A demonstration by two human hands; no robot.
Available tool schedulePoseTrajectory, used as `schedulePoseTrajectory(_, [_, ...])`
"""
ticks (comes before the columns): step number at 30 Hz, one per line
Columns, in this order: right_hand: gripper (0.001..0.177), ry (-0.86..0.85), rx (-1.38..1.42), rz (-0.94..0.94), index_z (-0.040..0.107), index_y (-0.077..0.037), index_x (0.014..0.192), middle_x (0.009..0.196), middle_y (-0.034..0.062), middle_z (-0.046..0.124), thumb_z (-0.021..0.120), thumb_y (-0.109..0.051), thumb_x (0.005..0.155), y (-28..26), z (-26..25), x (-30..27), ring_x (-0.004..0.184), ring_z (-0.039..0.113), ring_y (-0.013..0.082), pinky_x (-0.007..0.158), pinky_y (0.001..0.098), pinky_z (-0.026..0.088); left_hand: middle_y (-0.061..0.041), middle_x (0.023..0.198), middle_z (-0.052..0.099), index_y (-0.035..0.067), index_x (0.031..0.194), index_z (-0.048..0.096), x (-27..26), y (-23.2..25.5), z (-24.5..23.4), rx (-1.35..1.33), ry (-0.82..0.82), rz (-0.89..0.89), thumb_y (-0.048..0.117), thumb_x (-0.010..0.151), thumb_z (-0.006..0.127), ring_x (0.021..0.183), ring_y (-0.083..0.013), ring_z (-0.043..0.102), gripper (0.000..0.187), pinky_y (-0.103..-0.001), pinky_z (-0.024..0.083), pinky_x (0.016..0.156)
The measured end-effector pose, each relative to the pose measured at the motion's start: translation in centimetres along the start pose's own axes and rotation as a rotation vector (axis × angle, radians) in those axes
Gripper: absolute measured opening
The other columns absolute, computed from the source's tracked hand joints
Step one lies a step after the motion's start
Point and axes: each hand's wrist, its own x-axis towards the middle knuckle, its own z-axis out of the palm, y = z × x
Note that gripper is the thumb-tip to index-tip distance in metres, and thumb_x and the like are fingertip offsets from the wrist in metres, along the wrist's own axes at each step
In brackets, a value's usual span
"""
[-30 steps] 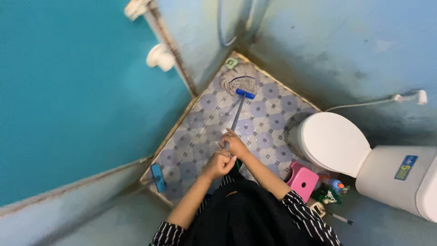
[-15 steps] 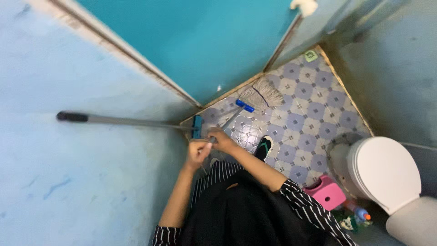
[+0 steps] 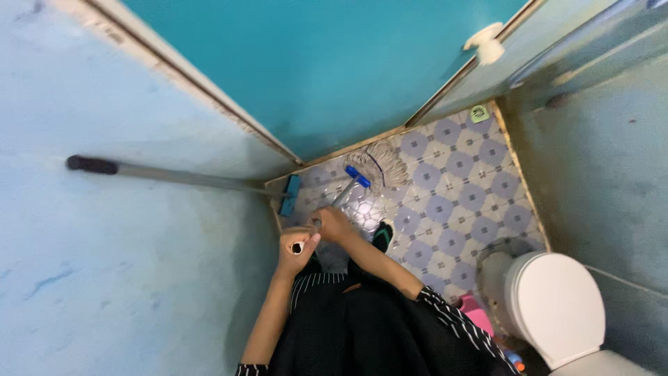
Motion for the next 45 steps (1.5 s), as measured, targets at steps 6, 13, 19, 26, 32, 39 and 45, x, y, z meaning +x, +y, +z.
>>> schedulePoseTrajectory(6, [0.024, 0.021, -0.102, 0.107, 0.077, -0.013, 0.091, 0.092, 0.017, 0.074, 0.077, -0.027, 0.072, 10.4, -6.1, -1.8, 0.089, 0.07, 0.0395, 0.08, 0.0478, 0.055, -0.004, 0.064, 0.061, 0.001, 0.064, 0.059, 3.0, -5.7, 9.8, -0.027, -0.005, -0.178, 0.012, 0.095, 0.07, 0.062, -0.0139, 0.056, 0.035, -0.029, 0.044, 0.062])
schedulePoseTrajectory(13, [0.02, 0.1, -0.144, 0.092, 0.077, -0.007, 0.086, 0.1, 0.0156, 0.075, 0.077, -0.016, 0.068, 27.2, -16.5, -5.2, 0.101, 0.068, 0.0349, 0.093, 0.0423, 0.054, -0.013, 0.082, 0.071, -0.002, 0.075, 0.065, 9.7, -13.5, 27.5, -0.048, 0.021, 0.121, 0.017, 0.092, 0.077, 0.074, -0.0241, 0.068, 0.028, -0.036, 0.054, 0.07])
schedulePoseTrajectory(19, [0.019, 0.328, -0.251, 0.228, 0.076, -0.006, 0.088, 0.115, 0.0263, 0.067, 0.078, -0.024, 0.083, 32.1, -22.0, -6.8, 0.114, 0.059, 0.0461, 0.096, 0.0452, 0.048, -0.013, 0.07, 0.06, -0.003, 0.073, 0.059, 15.4, -14.8, 34.0, 0.016, -0.199, 0.077, 0.007, 0.097, 0.074, 0.063, -0.0256, 0.059, 0.03, -0.035, 0.047, 0.064])
schedulePoseTrajectory(26, [0.01, 0.029, -0.216, 0.197, 0.069, -0.009, 0.08, 0.099, 0.0141, 0.075, 0.071, -0.02, 0.079, 26.1, -15.9, -5.9, 0.111, 0.069, 0.0316, 0.123, 0.0528, 0.026, -0.006, 0.06, 0.06, -0.006, 0.073, 0.055, 9.9, -13.4, 27.5, -0.022, 0.062, 0.165, 0.014, 0.096, 0.069, 0.05, -0.0182, 0.054, 0.033, -0.034, 0.039, 0.049])
schedulePoseTrajectory(32, [0.019, 0.148, -0.035, -0.203, 0.063, -0.009, 0.074, 0.098, 0.0162, 0.071, 0.077, -0.02, 0.068, 15.5, -5.2, -5.5, 0.107, 0.065, 0.0369, 0.111, 0.0566, 0.031, -0.005, 0.059, 0.041, -0.001, 0.063, 0.04, -0.5, -8.0, 15.6, 0.026, 0.015, 0.061, 0.013, 0.106, 0.056, 0.053, -0.018, 0.039, 0.048, -0.035, 0.031, 0.054])
schedulePoseTrajectory(39, [0.022, -0.123, 0.216, -0.21, 0.055, -0.005, 0.072, 0.084, 0.0204, 0.069, 0.072, -0.019, 0.075, 2.3, 3.8, -5.4, 0.093, 0.067, 0.0361, 0.107, 0.0422, 0.048, -0.009, 0.054, 0.041, 0.0, 0.058, 0.041, -8.9, -1.0, 4.3, 0.139, 0.113, -0.03, 0.013, 0.102, 0.057, 0.048, -0.0191, 0.038, 0.048, -0.038, 0.029, 0.051])
schedulePoseTrajectory(45, [0.027, -0.126, 0.261, -0.479, 0.058, -0.002, 0.08, 0.084, 0.0197, 0.06, 0.072, -0.024, 0.074, -2.3, 12.3, -4.0, 0.088, 0.061, 0.0403, 0.082, 0.0468, 0.049, -0.013, 0.056, 0.041, -0.002, 0.061, 0.039, -13.5, 3.0, -2.2, 0.189, 0.129, 0.033, 0.01, 0.1, 0.058, 0.049, -0.0235, 0.041, 0.045, -0.04, 0.03, 0.052])
